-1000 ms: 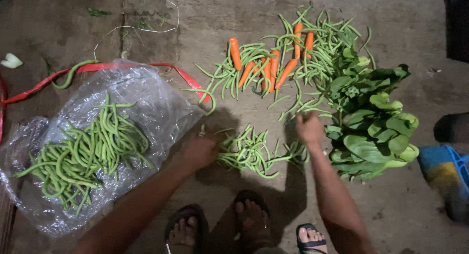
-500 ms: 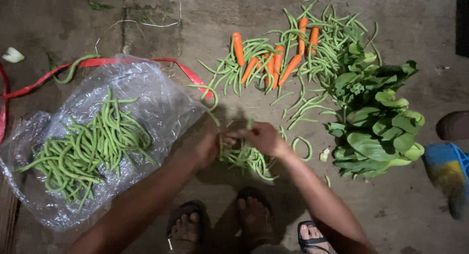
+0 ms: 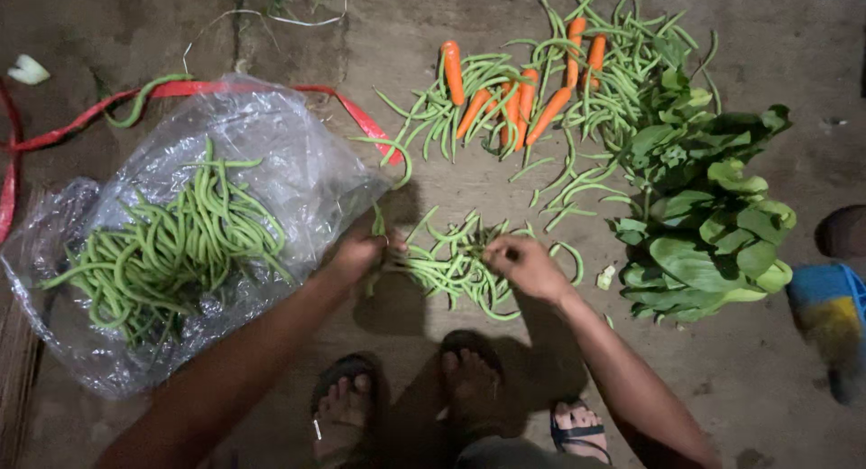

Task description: The person sorts leafy greens and long beans on a concrete floor, separating them into piles and placing some into a clear plastic bag. Carrots are also visible on the floor but are not handled by the person.

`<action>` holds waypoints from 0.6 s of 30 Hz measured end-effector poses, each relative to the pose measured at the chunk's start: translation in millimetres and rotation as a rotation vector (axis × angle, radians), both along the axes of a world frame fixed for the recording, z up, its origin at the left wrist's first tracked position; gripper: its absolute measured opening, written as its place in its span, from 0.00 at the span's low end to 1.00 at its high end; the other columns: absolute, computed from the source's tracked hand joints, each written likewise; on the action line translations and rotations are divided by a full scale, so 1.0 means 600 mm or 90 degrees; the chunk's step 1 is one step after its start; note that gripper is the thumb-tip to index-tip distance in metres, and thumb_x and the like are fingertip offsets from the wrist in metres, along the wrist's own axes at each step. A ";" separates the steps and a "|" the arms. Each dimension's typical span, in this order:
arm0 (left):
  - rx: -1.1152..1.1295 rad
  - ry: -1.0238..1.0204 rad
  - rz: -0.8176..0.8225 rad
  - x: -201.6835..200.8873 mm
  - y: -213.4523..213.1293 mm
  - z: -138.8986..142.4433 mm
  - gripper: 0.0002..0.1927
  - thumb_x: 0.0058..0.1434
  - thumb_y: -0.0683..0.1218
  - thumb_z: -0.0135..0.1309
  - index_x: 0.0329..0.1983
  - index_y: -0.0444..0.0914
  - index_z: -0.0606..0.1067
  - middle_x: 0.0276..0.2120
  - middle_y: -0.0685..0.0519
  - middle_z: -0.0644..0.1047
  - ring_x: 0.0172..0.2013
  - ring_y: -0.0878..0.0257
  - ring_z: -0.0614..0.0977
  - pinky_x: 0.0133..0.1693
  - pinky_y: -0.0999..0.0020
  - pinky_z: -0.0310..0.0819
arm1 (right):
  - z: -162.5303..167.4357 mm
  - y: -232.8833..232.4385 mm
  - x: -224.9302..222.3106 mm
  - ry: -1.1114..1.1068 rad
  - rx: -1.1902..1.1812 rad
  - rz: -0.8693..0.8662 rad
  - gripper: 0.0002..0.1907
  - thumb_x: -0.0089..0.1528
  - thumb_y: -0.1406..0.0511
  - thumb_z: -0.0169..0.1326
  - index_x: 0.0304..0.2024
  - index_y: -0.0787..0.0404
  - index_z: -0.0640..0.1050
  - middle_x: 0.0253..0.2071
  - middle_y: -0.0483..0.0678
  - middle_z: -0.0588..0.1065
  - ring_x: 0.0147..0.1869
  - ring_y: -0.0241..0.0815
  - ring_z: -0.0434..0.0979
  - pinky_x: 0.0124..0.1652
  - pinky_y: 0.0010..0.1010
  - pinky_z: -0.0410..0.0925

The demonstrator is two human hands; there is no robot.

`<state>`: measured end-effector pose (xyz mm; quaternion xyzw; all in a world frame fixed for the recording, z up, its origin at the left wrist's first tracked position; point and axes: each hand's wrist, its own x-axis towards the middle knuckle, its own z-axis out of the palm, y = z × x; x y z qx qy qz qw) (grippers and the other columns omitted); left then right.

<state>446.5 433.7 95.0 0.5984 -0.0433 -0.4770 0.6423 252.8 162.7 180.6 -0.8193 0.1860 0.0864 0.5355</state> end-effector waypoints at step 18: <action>0.142 0.136 0.053 0.021 -0.034 0.117 0.21 0.69 0.51 0.42 0.64 0.46 0.62 0.43 0.52 0.86 0.34 0.59 0.75 0.32 0.60 0.73 | -0.067 0.028 0.092 0.034 0.426 -0.167 0.14 0.70 0.61 0.55 0.53 0.63 0.79 0.40 0.47 0.79 0.37 0.37 0.77 0.37 0.32 0.71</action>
